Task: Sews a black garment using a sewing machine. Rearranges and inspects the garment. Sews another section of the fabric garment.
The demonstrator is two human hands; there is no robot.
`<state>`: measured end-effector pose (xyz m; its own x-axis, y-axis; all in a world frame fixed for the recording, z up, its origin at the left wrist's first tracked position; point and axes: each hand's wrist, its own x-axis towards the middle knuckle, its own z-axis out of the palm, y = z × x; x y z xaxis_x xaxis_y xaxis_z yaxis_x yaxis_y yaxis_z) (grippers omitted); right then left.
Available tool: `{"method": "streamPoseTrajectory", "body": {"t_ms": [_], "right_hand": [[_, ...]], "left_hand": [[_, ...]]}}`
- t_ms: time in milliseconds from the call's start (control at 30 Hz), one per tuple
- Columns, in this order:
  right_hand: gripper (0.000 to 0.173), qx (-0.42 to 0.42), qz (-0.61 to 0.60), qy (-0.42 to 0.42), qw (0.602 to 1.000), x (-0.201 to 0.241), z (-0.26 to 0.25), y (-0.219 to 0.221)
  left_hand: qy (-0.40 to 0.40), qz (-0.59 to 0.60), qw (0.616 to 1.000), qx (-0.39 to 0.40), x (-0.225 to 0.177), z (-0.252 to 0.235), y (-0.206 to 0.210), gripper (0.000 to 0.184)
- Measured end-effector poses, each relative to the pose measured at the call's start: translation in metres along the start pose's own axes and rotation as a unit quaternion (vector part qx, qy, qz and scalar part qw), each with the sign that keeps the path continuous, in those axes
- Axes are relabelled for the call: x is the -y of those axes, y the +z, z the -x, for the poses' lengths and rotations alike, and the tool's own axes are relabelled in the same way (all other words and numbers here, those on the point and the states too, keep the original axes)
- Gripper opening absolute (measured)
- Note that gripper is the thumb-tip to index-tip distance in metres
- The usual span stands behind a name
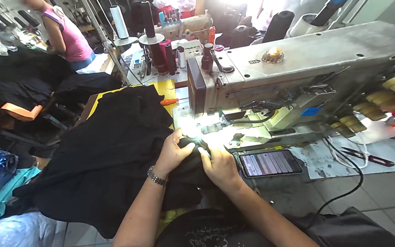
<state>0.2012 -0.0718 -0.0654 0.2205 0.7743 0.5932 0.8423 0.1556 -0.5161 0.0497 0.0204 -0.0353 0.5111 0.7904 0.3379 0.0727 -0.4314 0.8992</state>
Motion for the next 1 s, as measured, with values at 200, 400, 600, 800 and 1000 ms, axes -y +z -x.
{"method": "streamPoseTrajectory", "body": {"t_ms": [200,400,600,800,1000], "right_hand": [[0.028,-0.036,-0.025,0.006,0.999,-0.0017,-0.0003,0.0039],[0.029,-0.014,-0.015,0.001,1.0,-0.0012,0.0014,0.0014],[0.03,-0.012,-0.003,0.005,1.0,0.0001,-0.002,0.0016],[0.03,-0.01,-0.012,-0.001,1.0,-0.0027,0.0,0.002],[0.032,-0.001,0.005,-0.001,1.0,-0.0004,-0.0008,-0.0001]], "left_hand": [[-0.004,0.006,1.0,0.003,-0.0013,0.0003,0.0001,0.013],[-0.011,-0.01,1.0,0.0,0.0,0.0005,-0.0005,0.013],[-0.007,-0.001,1.0,0.007,-0.0002,0.0002,-0.0004,0.014],[-0.003,-0.001,1.0,0.006,0.0005,-0.0004,-0.0008,0.013],[0.0,0.001,1.0,0.011,-0.001,-0.0001,-0.0009,0.015]]}}
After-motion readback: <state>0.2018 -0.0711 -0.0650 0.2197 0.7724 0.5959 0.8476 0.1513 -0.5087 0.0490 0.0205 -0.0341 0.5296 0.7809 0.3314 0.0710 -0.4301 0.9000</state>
